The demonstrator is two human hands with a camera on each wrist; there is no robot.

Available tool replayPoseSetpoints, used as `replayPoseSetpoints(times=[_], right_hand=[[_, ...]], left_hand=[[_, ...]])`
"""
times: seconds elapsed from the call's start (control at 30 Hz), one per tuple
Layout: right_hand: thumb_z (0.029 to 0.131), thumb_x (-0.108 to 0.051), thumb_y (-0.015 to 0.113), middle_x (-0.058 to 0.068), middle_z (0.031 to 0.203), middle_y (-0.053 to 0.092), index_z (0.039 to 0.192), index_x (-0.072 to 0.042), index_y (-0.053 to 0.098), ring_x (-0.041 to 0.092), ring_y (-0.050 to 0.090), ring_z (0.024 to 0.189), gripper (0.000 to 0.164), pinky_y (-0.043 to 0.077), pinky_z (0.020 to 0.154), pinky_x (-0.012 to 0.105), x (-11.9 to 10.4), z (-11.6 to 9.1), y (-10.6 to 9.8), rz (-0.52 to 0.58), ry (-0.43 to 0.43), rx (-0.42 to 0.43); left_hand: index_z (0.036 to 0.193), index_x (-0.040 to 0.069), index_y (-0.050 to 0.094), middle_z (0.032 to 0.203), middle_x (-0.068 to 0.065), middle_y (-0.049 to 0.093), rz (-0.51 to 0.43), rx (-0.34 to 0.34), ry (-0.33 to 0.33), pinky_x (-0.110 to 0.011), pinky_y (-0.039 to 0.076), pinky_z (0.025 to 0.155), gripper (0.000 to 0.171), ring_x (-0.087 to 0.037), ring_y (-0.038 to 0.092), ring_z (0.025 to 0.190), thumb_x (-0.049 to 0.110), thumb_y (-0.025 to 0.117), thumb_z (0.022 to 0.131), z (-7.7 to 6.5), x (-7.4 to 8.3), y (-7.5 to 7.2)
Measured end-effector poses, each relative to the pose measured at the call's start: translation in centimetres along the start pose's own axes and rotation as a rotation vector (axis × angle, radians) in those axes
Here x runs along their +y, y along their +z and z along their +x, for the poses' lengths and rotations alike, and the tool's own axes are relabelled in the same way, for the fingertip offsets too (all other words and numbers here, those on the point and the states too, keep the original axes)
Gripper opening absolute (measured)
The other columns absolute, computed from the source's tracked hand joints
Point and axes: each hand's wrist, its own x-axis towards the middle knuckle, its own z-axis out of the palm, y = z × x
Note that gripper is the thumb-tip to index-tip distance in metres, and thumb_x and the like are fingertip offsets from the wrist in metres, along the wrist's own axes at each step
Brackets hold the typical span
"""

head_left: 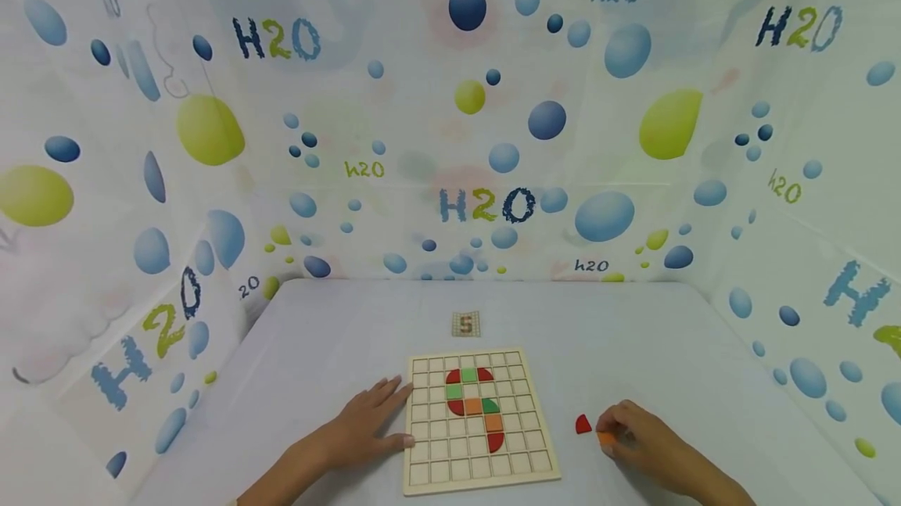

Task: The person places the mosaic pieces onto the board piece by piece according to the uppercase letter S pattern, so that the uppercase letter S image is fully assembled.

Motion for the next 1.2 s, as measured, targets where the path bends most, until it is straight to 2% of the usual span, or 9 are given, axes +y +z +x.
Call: replayPoseSetpoints(times=[0.23, 0.4, 0.7, 0.9, 1.07, 1.2], right_hand=[[0.098, -0.023, 0.077, -0.010, 0.106, 0.066, 0.110, -0.017, 0.070, 0.001, 0.063, 0.096, 0.015, 0.060, 0.087, 0.023, -1.2, 0.9, -0.4, 0.014, -0.062, -0.014], [0.099, -0.020, 0.076, -0.010, 0.107, 0.066, 0.111, -0.015, 0.072, 0.003, 0.065, 0.098, 0.013, 0.060, 0.087, 0.025, -2.5, 2.6, -0.1, 0.025, -0.160, -0.022], [0.100, -0.023, 0.075, -0.011, 0.107, 0.063, 0.109, -0.018, 0.074, 0.004, 0.061, 0.099, 0.011, 0.058, 0.089, 0.027, -7.1, 6.3, 3.1, 0.054, -0.195, -0.090], [0.100, -0.020, 0.076, -0.011, 0.103, 0.062, 0.104, -0.020, 0.069, 0.004, 0.059, 0.097, 0.008, 0.056, 0.088, 0.026, -10.1, 7.6, 5.7, 0.082, -0.280, -0.123], [0.099, -0.023, 0.078, -0.015, 0.093, 0.054, 0.092, -0.025, 0.066, -0.002, 0.053, 0.088, 0.014, 0.053, 0.079, 0.018, -11.8, 8.1, 7.4, 0.010, -0.365, -0.137], [0.097, -0.025, 0.078, -0.018, 0.091, 0.052, 0.090, -0.026, 0.067, -0.004, 0.048, 0.085, 0.014, 0.050, 0.076, 0.014, -12.4, 8.3, 8.3, -0.099, -0.417, -0.136]], left_hand=[[0.165, 0.014, 0.036, 0.173, -0.019, 0.027, -0.005, -0.008, -0.005, -0.070, 0.022, 0.124, 0.091, -0.046, 0.021, 0.160, 0.066, 0.064, 0.097, 0.0, -0.1, 0.1], [0.165, 0.014, 0.036, 0.173, -0.019, 0.027, -0.002, -0.012, -0.009, -0.070, 0.022, 0.124, 0.090, -0.046, 0.021, 0.160, 0.066, 0.064, 0.097, 0.1, -0.2, 0.2], [0.166, 0.015, 0.035, 0.173, -0.018, 0.026, -0.003, -0.021, -0.017, -0.070, 0.022, 0.125, 0.090, -0.045, 0.020, 0.160, 0.065, 0.065, 0.097, 0.1, -0.2, 0.1], [0.165, 0.015, 0.036, 0.173, -0.018, 0.027, 0.004, -0.020, -0.017, -0.069, 0.022, 0.124, 0.090, -0.046, 0.021, 0.160, 0.066, 0.064, 0.097, 0.3, -0.2, 0.3], [0.166, 0.016, 0.036, 0.173, -0.018, 0.027, 0.011, -0.017, -0.015, -0.069, 0.023, 0.125, 0.090, -0.045, 0.021, 0.160, 0.066, 0.064, 0.097, 0.3, -0.2, 0.3], [0.165, 0.015, 0.036, 0.173, -0.018, 0.028, 0.006, -0.018, -0.020, -0.069, 0.023, 0.124, 0.090, -0.046, 0.022, 0.160, 0.065, 0.066, 0.096, 0.3, -0.2, 0.3]])
